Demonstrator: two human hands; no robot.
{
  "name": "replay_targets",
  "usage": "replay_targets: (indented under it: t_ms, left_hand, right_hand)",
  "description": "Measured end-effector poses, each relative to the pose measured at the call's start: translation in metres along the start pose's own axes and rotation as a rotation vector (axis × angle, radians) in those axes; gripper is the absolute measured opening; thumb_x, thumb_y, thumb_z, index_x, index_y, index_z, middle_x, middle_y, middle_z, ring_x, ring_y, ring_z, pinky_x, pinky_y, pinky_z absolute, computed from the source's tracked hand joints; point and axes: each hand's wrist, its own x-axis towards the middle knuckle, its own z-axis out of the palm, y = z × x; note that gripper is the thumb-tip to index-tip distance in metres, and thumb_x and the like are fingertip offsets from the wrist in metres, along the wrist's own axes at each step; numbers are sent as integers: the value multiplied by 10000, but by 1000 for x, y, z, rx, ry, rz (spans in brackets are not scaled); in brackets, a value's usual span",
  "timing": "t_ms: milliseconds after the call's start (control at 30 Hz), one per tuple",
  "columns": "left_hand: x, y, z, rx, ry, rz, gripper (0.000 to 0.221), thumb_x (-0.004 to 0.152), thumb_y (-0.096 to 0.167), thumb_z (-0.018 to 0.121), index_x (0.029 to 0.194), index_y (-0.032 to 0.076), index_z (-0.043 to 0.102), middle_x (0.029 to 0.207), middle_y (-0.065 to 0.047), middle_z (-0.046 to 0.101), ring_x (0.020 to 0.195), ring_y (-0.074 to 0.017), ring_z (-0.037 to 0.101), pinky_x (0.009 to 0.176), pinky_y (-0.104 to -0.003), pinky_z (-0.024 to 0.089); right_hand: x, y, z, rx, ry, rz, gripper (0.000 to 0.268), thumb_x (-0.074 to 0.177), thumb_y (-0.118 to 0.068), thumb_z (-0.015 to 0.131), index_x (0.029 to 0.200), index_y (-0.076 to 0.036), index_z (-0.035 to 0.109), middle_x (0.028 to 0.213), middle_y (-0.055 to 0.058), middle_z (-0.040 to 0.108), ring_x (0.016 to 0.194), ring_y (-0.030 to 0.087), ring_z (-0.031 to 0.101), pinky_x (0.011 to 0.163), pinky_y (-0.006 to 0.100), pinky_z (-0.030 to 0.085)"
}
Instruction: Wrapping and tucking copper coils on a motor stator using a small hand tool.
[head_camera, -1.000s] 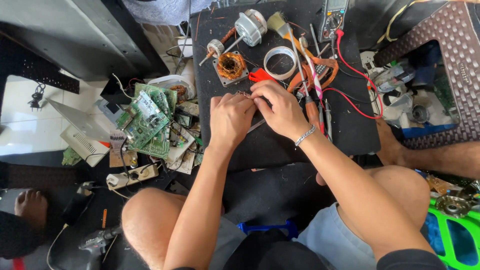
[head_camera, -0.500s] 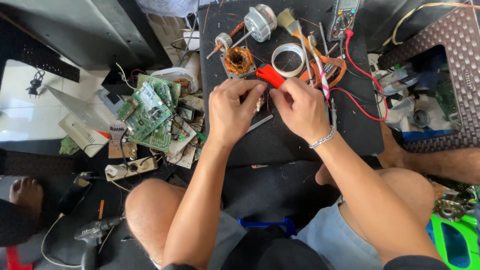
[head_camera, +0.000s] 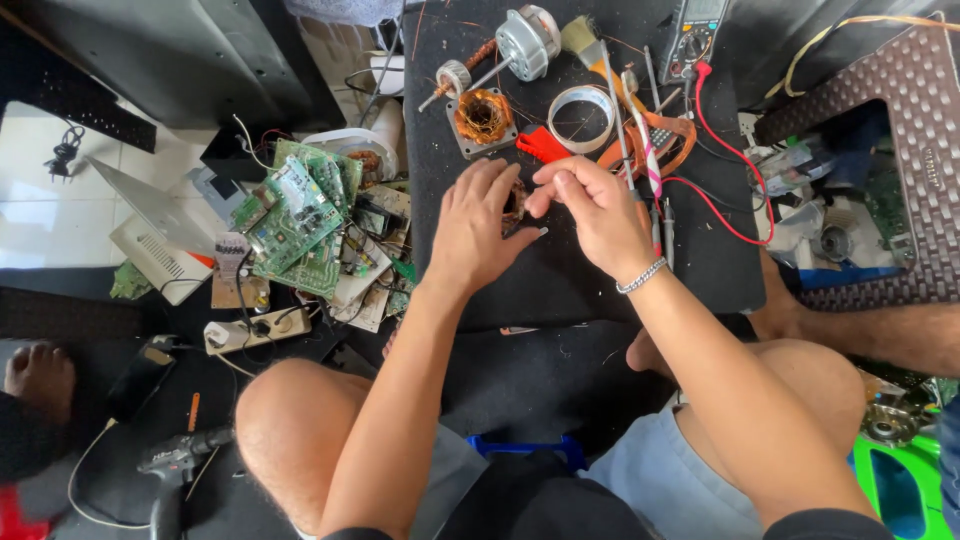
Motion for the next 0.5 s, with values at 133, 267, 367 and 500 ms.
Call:
replay_targets:
  t_ms: [133, 267, 367, 500]
  left_hand:
    - [-6, -18, 37, 84, 81, 16, 622, 888, 259, 812, 1424, 53, 574, 1424, -137, 545, 1427, -343, 435, 1141, -516, 413]
    - [-2, -20, 36, 9, 163, 68, 578, 869, 173, 823, 1378, 6, 605, 1368, -161, 569, 1386, -379, 476, 1126, -503, 437]
    - [-4, -21, 37, -35, 167, 59, 567, 859, 145, 825, 1365, -4, 619, 1354, -166, 581, 1386, -384, 476, 1139, -502, 425]
    - [-2, -32, 54, -65, 200, 95, 590, 837, 123, 829, 1381, 20, 625, 1370, -145, 583, 1416, -375, 455, 1185, -500, 384]
  right_hand:
    - [-1, 26, -4, 126, -39, 50, 301, 1118, -93, 385, 1146, 20, 662, 670, 58, 587, 744, 148, 664, 819, 345, 595]
    - [11, 37, -13, 171, -102, 78, 283, 1116, -78, 400, 1117, 45, 655, 606, -23, 421, 599, 79, 546, 716, 319, 596]
    - [22, 30, -14, 130, -154, 81, 275, 1113, -68, 406, 1095, 43, 657, 583, -34, 408, 555, 57, 515, 670, 303, 584]
    - [41, -1, -4, 117, -143, -27, 273, 1098, -40, 409, 1093, 56, 664, 581, -13, 396, 581, 84, 529, 650, 289, 556]
